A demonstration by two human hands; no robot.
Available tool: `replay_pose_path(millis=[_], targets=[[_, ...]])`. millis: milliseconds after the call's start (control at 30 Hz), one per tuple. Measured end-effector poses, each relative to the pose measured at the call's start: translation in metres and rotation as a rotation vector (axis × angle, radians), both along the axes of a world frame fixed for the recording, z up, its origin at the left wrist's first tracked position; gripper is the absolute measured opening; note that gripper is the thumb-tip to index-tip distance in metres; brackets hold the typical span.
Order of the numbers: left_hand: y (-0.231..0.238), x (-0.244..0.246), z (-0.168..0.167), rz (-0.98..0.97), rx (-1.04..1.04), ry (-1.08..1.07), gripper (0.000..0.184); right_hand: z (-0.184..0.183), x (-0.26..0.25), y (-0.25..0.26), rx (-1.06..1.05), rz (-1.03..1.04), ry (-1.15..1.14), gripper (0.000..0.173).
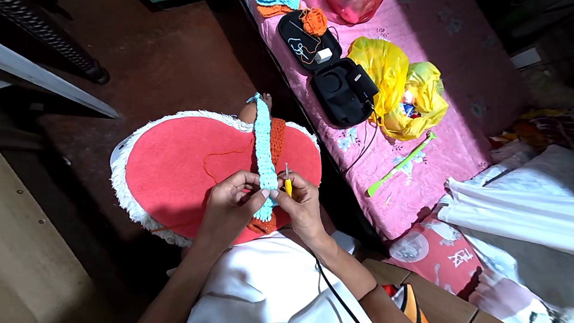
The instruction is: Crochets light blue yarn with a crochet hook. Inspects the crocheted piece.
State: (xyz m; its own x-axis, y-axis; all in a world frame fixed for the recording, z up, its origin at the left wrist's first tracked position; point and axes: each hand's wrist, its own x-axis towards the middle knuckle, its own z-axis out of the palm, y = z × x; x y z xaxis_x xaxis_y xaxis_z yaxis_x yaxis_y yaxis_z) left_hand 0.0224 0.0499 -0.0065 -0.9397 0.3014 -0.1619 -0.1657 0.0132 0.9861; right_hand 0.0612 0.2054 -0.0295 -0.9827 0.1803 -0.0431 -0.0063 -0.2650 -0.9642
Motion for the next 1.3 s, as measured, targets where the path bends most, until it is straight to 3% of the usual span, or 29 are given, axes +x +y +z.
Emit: replay_pose_path(millis=[133, 600, 800, 1067, 1300], targets=[[0.0019, 0.0013, -0.0017, 0.023, -0.021, 0.039, 0.006, -0.0006, 0.0006, -0.0013, 0.042, -0.002, 0.026, 0.006], [0.0011, 0.0011, -0.0064, -0.020, -0.169, 0.132, 0.002, 0.0038, -0.0043, 0.0045, -0.111, 0.071, -0.080, 0.006], [-0.0020, -0.0017, -0.0034, -0.031, -0.086, 0.018, 0.015, 0.0025, -0.0039, 0.0026, -0.065, 0.042, -0.055, 0.007], [-0.0007, -0.0023, -0.0042, -0.003, -0.035, 0.031, 0.006, 0.0002, -0.0031, -0.0006, 0.010, 0.025, -0.010, 0.007], [-0.0010, -0.0030, -0.0028, -0.027, -0.120, 0.049, 0.002, 0.0023, -0.0034, 0.0048, -0.051, 0.093, -0.034, 0.009]])
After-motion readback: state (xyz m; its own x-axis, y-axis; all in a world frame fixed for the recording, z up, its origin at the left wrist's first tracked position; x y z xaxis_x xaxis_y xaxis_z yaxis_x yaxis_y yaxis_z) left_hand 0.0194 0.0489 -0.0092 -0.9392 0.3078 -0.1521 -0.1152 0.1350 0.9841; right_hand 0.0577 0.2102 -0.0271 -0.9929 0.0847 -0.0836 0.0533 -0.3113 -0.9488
